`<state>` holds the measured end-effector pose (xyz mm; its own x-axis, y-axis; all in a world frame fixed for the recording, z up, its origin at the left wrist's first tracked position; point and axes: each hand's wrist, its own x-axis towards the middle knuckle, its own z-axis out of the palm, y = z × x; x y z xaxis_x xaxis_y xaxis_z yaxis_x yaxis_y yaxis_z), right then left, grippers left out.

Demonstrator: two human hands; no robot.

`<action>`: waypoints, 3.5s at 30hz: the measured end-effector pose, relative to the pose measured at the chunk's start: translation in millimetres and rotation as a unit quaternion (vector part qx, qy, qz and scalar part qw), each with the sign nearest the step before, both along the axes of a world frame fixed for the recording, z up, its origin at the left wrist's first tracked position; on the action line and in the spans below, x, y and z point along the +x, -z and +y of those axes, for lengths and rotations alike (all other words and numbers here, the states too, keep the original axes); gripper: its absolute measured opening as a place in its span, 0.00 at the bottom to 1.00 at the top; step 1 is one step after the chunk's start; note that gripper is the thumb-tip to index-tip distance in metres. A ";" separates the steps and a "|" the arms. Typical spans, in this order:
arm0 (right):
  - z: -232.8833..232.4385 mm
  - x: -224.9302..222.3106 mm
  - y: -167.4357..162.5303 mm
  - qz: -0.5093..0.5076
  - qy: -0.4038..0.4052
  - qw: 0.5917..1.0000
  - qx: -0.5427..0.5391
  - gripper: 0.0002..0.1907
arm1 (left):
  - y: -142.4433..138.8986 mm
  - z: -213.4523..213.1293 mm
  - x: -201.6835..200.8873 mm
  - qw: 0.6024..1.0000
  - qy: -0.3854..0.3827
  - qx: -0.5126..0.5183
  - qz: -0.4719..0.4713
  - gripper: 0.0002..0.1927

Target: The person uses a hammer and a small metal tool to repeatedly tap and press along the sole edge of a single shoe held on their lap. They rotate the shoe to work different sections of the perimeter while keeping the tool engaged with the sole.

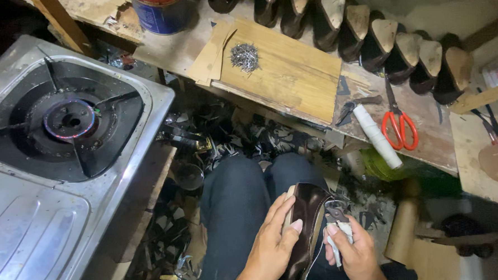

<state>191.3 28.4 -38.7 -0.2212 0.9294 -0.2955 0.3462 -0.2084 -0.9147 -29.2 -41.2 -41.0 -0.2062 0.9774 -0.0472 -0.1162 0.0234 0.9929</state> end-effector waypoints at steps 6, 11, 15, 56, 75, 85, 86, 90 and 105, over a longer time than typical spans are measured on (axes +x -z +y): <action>-5.2 -8.2 -0.2 -0.008 -0.001 1.000 0.013 0.15 | -0.3 -5.1 -6.6 1.000 -0.001 0.030 -0.003 0.27; -14.4 -14.8 0.5 -0.040 0.012 0.999 0.033 0.12 | 0.0 -9.3 -9.1 0.999 0.002 0.037 -0.008 0.27; -19.9 -21.0 -2.5 -0.091 0.019 0.995 0.043 0.12 | 0.4 -11.5 -11.0 0.999 0.002 0.040 -0.015 0.28; 3.8 51.7 -5.9 0.245 -0.058 0.918 -0.307 0.24 | -65.8 -20.1 -23.2 0.921 -0.035 0.062 0.383 0.33; 5.3 -27.7 -55.2 -0.080 -0.364 0.907 0.194 0.23 | -54.9 -25.0 -10.8 0.905 -0.052 0.084 0.414 0.23; 32.2 -37.3 -92.3 -0.090 -0.460 0.820 0.330 0.25 | -59.4 -15.7 -23.3 0.920 -0.018 0.062 0.388 0.24; 34.2 -39.0 -91.9 -0.112 -0.470 0.830 0.280 0.27 | -58.3 -14.0 -25.1 0.921 -0.013 0.054 0.384 0.24; 35.4 -42.4 -89.7 -0.197 -0.489 0.823 0.212 0.33 | -52.3 -11.3 -29.4 0.910 -0.016 0.080 0.407 0.25; 40.1 -37.5 -36.6 -0.248 -0.493 0.771 0.317 0.27 | -49.0 5.7 -55.3 0.959 0.037 0.039 0.280 0.21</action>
